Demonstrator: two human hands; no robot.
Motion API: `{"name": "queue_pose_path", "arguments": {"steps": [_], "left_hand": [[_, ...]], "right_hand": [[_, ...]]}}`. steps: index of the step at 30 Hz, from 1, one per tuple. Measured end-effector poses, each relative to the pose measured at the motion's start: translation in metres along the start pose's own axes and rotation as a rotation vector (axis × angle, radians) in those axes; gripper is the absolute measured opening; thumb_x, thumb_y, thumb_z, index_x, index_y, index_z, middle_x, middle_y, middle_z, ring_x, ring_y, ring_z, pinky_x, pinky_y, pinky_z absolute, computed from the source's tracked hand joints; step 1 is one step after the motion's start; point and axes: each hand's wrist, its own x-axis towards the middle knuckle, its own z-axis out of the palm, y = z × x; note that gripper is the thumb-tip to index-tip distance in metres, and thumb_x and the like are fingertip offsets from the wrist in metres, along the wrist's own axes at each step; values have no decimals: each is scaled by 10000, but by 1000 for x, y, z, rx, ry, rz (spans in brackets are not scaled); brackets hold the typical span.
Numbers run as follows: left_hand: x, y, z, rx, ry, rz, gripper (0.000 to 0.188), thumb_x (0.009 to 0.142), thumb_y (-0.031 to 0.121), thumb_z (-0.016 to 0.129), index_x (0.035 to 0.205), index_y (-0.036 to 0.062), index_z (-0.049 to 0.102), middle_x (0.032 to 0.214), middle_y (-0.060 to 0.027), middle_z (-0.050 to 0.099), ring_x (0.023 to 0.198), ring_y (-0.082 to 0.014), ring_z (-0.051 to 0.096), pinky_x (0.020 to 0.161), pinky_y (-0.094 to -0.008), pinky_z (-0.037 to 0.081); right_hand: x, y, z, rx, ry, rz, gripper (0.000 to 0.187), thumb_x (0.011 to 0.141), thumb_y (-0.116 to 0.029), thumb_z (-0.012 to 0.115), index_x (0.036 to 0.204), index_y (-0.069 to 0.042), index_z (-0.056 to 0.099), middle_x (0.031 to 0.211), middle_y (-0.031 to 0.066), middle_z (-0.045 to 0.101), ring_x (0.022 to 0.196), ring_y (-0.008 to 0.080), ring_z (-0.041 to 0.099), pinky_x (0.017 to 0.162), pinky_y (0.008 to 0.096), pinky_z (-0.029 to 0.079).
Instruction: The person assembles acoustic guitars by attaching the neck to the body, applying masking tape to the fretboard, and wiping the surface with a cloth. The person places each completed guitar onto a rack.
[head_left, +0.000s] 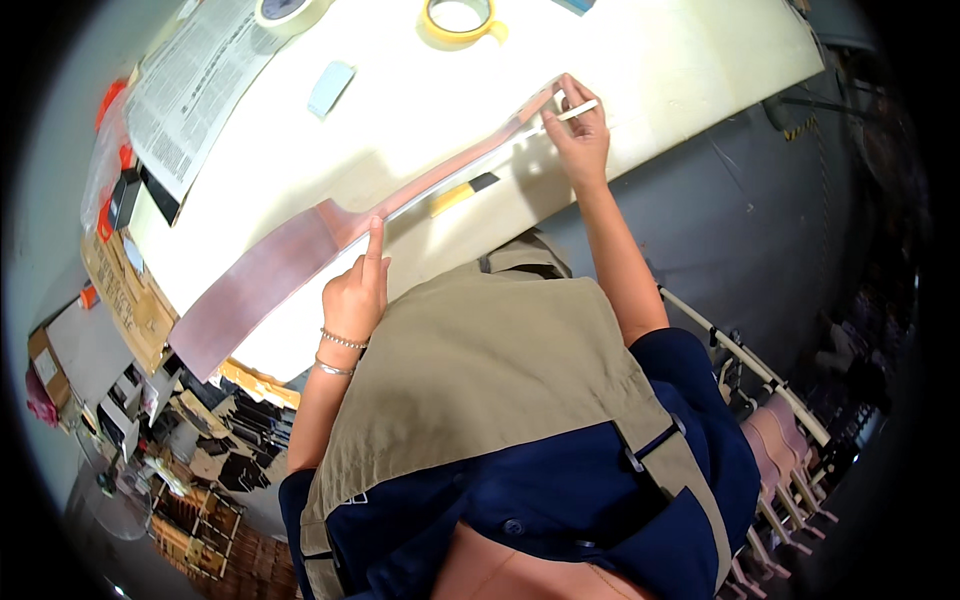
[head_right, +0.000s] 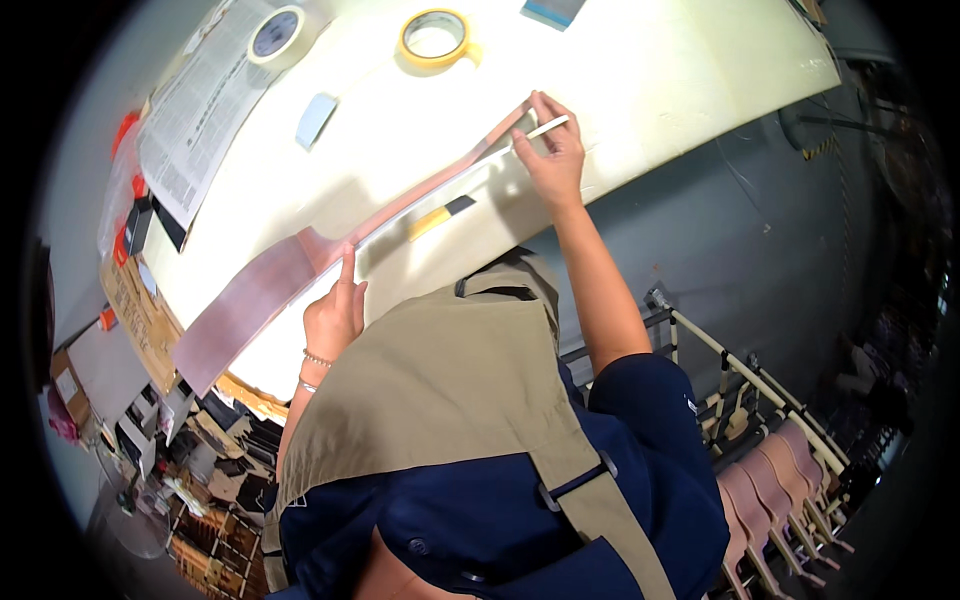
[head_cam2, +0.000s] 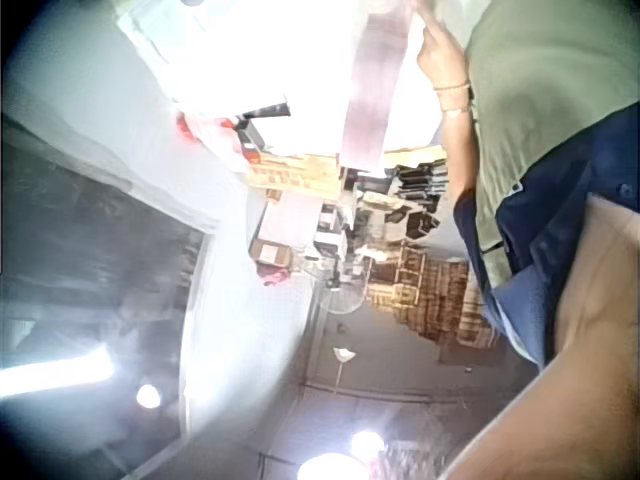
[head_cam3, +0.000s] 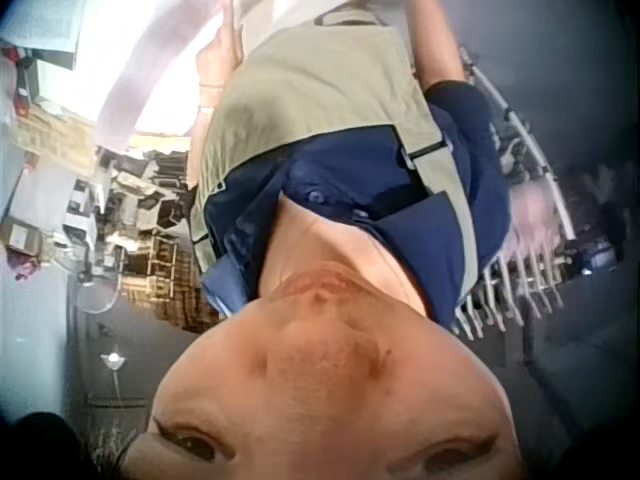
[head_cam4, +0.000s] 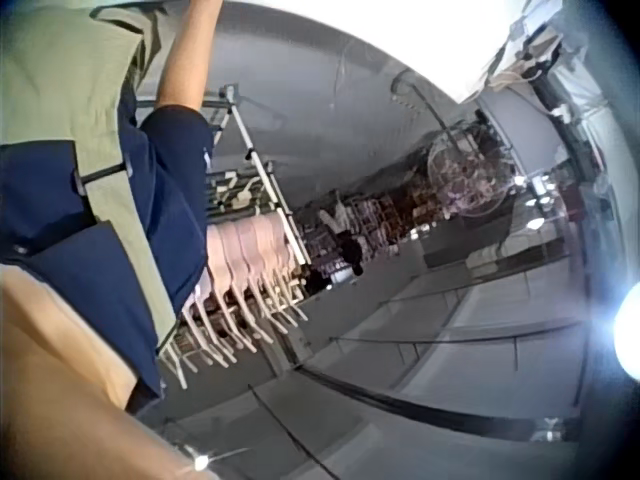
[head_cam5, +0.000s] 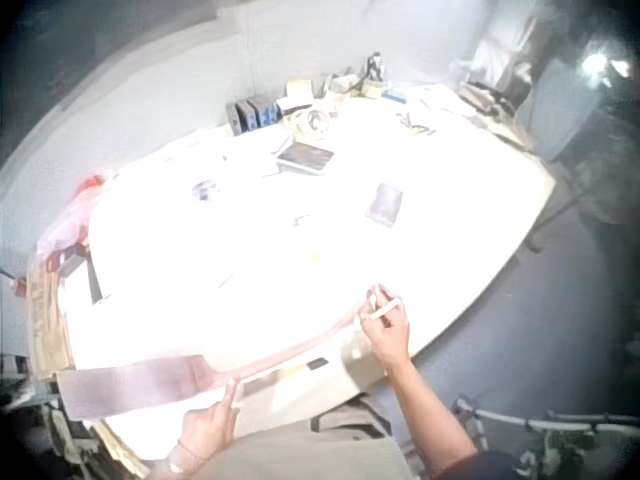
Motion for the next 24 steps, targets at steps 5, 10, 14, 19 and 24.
{"name": "queue_pose_path", "arguments": {"steps": [5,10,14,19,24], "left_hand": [[41,27,11,15,-84,116,701,787,57,582,1424,22,292,546,-24,471,382,-153,427,361,-269,358],[109,79,47,56,-50,221,753,695,11,576,1401,-21,316,568,-42,498,378,-166,441,351,-270,355],[142,96,35,49,-80,202,565,734,55,610,1289,60,501,668,-59,549,527,-199,522,474,-341,433],[167,39,34,-638,-193,-29,273,839,225,623,1084,117,678,962,-95,646,852,-248,607,767,-322,481],[195,22,48,-1253,-724,-506,435,820,67,609,1211,-101,521,981,-131,657,841,-175,637,723,-275,512]], "right_hand": [[-2,6,-1,-41,36,-9,530,743,-47,695,1254,-94,567,1258,95,478,1162,212,499,962,317,448],[0,1,3,-161,50,-76,527,723,-62,703,1236,-102,586,1242,108,504,1140,231,519,949,332,447],[0,-4,6,-188,81,-111,509,706,-66,707,1205,-97,611,1226,121,522,1111,256,543,944,336,447],[0,5,13,-115,164,-132,408,642,-40,704,1047,-49,652,1181,132,551,1076,277,545,911,359,458],[-1,42,22,-88,120,-307,490,616,-148,754,1087,-102,625,1254,119,503,1189,292,452,985,378,395]]}}
